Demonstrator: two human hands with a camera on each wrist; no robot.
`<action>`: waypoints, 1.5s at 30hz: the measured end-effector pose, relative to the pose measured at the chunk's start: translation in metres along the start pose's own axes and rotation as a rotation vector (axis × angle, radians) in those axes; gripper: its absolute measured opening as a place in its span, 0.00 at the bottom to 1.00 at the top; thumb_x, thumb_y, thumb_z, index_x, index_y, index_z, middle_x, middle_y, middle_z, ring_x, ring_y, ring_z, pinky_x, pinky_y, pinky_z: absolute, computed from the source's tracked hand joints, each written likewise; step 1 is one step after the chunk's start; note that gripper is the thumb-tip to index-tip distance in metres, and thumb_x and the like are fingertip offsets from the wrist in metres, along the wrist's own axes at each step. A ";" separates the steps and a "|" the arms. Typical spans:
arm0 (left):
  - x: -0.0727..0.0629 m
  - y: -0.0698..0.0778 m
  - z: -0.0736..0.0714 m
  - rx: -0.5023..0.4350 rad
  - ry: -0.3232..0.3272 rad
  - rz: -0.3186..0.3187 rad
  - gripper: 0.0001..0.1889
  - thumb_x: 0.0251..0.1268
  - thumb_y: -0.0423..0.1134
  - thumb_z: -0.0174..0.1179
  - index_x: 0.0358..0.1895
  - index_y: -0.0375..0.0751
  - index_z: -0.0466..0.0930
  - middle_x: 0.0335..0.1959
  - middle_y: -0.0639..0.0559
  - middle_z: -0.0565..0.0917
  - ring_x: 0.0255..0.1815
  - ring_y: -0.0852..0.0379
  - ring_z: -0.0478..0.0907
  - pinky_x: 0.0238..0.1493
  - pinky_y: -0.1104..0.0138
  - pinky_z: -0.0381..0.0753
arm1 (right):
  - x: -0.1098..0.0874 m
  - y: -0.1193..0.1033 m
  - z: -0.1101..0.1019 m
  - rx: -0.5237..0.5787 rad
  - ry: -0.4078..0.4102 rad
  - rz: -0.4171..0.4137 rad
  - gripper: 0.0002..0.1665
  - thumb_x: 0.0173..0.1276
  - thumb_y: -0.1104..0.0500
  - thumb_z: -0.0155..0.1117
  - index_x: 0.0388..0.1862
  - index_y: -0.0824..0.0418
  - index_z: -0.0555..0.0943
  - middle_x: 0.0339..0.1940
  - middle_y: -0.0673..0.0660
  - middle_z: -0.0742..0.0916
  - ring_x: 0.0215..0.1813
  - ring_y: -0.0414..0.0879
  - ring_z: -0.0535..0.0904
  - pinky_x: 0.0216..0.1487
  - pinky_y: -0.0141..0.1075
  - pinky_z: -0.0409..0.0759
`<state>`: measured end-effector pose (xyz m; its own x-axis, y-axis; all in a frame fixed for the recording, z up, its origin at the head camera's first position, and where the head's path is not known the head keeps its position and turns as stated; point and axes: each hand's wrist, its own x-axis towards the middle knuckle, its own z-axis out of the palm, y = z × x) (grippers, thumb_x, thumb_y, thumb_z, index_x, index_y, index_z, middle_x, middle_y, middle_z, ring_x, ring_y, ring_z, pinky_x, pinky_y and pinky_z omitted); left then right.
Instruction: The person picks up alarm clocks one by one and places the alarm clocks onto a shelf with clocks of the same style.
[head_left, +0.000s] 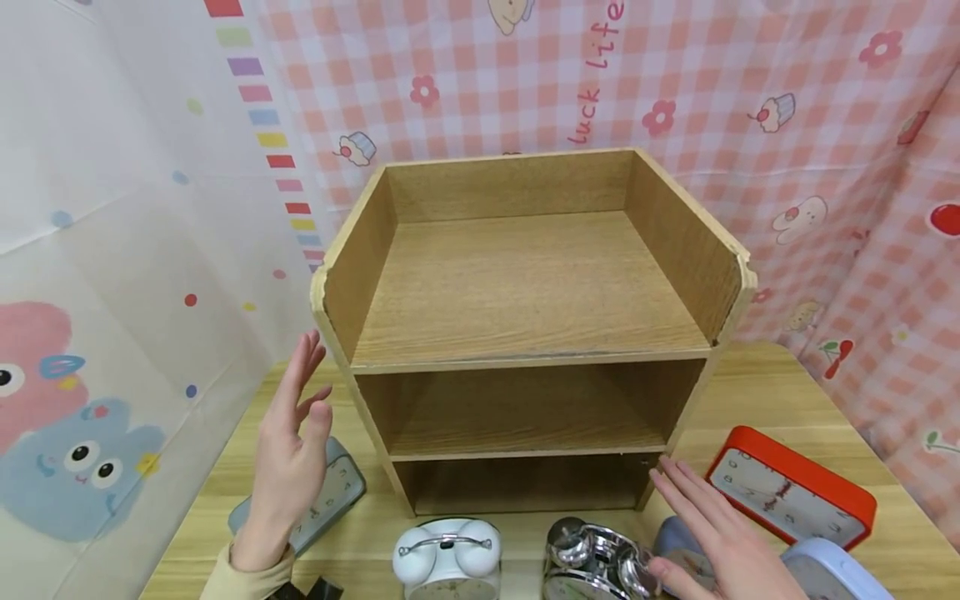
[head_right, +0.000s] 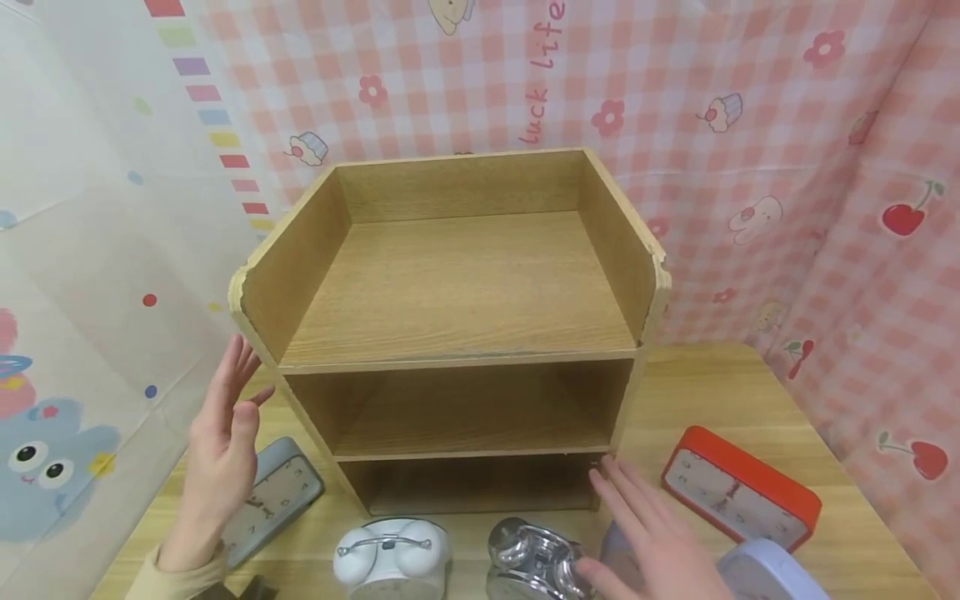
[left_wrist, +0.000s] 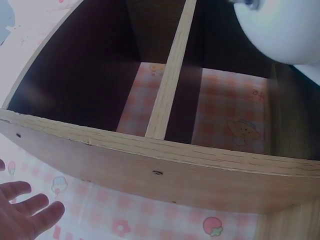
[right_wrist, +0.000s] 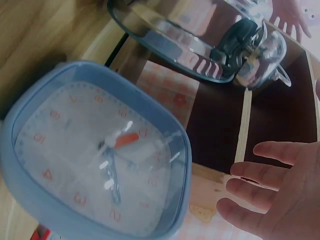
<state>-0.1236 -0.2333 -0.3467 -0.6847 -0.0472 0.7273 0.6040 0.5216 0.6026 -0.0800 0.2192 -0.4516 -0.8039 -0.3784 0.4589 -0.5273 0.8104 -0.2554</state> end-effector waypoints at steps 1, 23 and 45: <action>0.001 0.000 0.000 -0.003 0.002 0.005 0.29 0.87 0.41 0.45 0.85 0.51 0.54 0.85 0.48 0.65 0.80 0.73 0.66 0.66 0.84 0.74 | 0.001 -0.001 0.001 -0.010 -0.007 0.002 0.57 0.55 0.41 0.83 0.82 0.44 0.67 0.80 0.52 0.75 0.81 0.12 0.37 0.61 0.31 0.80; 0.026 -0.001 0.012 -0.114 0.078 0.002 0.30 0.87 0.48 0.46 0.84 0.42 0.58 0.82 0.42 0.68 0.75 0.72 0.71 0.63 0.82 0.77 | 0.006 -0.023 0.025 0.058 -0.062 -0.040 0.55 0.58 0.39 0.81 0.82 0.41 0.67 0.78 0.49 0.78 0.82 0.34 0.65 0.54 0.49 0.87; 0.072 0.037 0.023 -0.221 0.178 0.203 0.39 0.81 0.62 0.49 0.80 0.34 0.62 0.79 0.49 0.73 0.82 0.56 0.68 0.82 0.66 0.66 | 0.003 -0.033 0.044 0.202 -0.080 0.017 0.56 0.52 0.39 0.85 0.78 0.49 0.72 0.69 0.54 0.86 0.62 0.53 0.85 0.51 0.45 0.88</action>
<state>-0.1603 -0.1974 -0.2796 -0.4717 -0.1190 0.8737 0.8076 0.3395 0.4822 -0.0769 0.1713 -0.4788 -0.8279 -0.4064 0.3865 -0.5518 0.7137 -0.4314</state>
